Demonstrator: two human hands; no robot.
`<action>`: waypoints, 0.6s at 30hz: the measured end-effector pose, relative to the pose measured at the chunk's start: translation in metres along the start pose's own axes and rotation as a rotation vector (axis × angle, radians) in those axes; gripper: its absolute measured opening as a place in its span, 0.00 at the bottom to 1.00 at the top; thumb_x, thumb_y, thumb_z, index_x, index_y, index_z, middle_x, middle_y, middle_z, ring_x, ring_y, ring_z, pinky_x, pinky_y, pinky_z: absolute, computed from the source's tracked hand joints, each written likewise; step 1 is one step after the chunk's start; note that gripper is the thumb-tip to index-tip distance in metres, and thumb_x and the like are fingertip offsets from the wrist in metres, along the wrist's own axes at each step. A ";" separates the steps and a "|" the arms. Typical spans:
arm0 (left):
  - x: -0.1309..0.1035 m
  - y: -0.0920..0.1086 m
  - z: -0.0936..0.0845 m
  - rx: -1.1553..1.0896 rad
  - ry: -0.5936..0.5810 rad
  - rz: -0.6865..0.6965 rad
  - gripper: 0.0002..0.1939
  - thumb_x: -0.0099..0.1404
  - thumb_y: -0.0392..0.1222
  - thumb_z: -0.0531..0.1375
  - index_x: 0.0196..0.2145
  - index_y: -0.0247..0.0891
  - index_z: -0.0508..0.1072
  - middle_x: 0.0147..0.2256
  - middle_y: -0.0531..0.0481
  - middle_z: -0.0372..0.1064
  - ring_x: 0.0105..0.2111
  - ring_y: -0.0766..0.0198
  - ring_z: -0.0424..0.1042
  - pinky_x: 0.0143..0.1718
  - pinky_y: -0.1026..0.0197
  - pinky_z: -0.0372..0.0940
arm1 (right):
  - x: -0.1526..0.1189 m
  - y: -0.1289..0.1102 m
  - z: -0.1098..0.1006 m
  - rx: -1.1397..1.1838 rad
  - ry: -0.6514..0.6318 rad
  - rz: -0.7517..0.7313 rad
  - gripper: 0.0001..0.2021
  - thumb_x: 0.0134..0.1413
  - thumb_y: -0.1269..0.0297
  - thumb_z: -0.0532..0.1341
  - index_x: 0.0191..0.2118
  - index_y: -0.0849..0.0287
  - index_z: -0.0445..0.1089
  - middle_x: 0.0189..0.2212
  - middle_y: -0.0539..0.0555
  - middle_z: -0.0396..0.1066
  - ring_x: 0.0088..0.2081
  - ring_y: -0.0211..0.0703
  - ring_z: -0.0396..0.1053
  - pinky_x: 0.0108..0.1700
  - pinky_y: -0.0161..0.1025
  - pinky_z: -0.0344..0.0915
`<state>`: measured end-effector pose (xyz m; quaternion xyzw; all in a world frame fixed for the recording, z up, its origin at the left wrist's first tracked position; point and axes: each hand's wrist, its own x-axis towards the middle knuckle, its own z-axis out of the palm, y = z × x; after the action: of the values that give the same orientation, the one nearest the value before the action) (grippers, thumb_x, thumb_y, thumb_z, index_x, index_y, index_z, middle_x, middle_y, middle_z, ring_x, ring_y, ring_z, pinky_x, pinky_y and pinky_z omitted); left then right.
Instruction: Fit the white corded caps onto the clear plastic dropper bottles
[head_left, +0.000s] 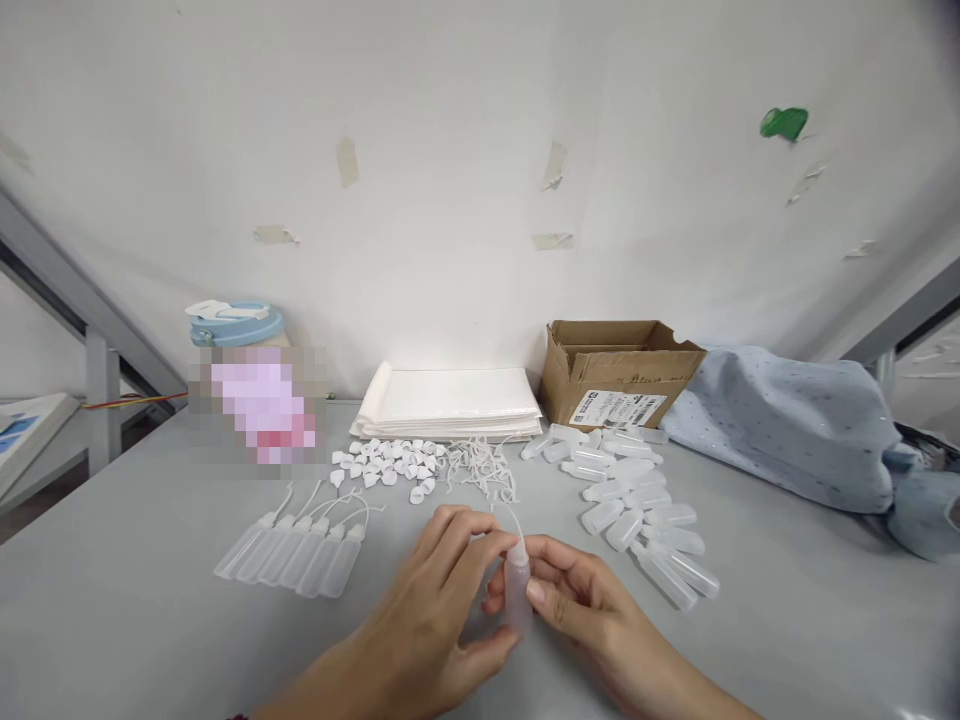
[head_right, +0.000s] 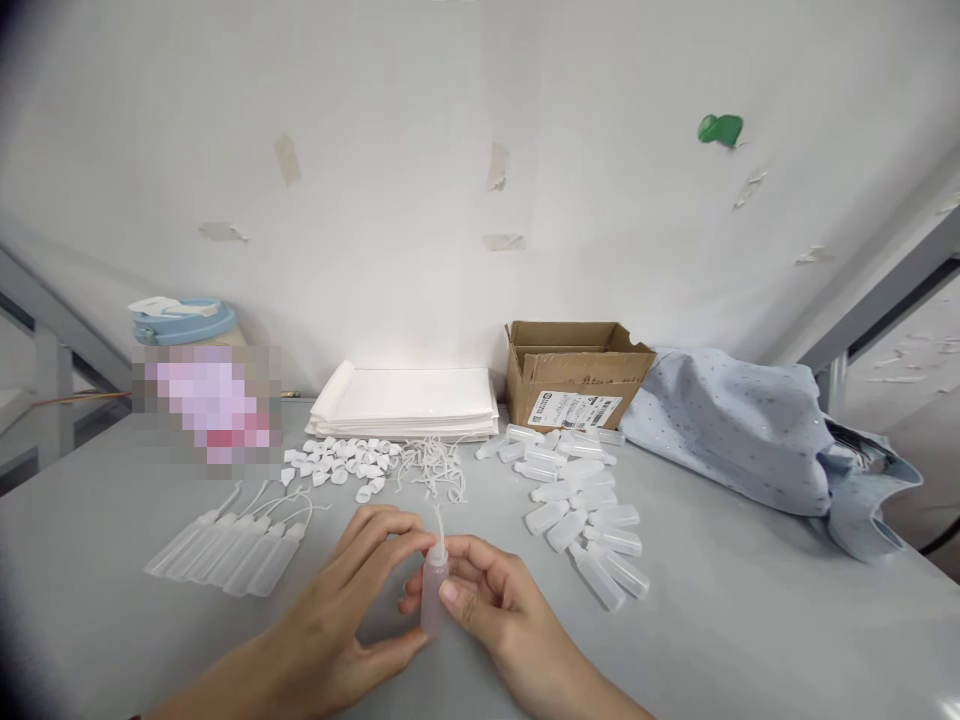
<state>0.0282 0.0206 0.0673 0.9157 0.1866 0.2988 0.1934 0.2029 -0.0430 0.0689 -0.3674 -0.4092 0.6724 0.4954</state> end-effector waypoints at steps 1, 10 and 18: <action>0.000 -0.001 0.001 0.020 0.002 0.007 0.25 0.56 0.29 0.58 0.51 0.37 0.59 0.44 0.42 0.61 0.44 0.54 0.61 0.44 0.52 0.64 | 0.001 0.000 0.000 -0.009 0.019 -0.001 0.14 0.53 0.57 0.63 0.43 0.58 0.70 0.34 0.54 0.74 0.39 0.43 0.72 0.45 0.40 0.64; -0.001 -0.001 0.003 0.196 -0.010 0.034 0.26 0.56 0.37 0.63 0.51 0.35 0.58 0.44 0.40 0.65 0.43 0.51 0.64 0.44 0.49 0.65 | 0.002 0.009 0.003 -0.190 0.354 0.036 0.14 0.42 0.59 0.70 0.31 0.60 0.67 0.23 0.47 0.69 0.26 0.35 0.66 0.32 0.34 0.62; -0.006 0.001 0.012 0.152 0.031 0.038 0.28 0.57 0.42 0.64 0.51 0.35 0.57 0.44 0.40 0.65 0.44 0.50 0.63 0.44 0.48 0.65 | 0.000 0.012 0.005 -0.326 0.440 0.002 0.12 0.41 0.60 0.68 0.29 0.58 0.66 0.19 0.44 0.63 0.24 0.35 0.62 0.27 0.33 0.60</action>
<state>0.0314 0.0140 0.0564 0.9263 0.1945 0.3016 0.1146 0.1939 -0.0457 0.0601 -0.5797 -0.3944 0.5022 0.5062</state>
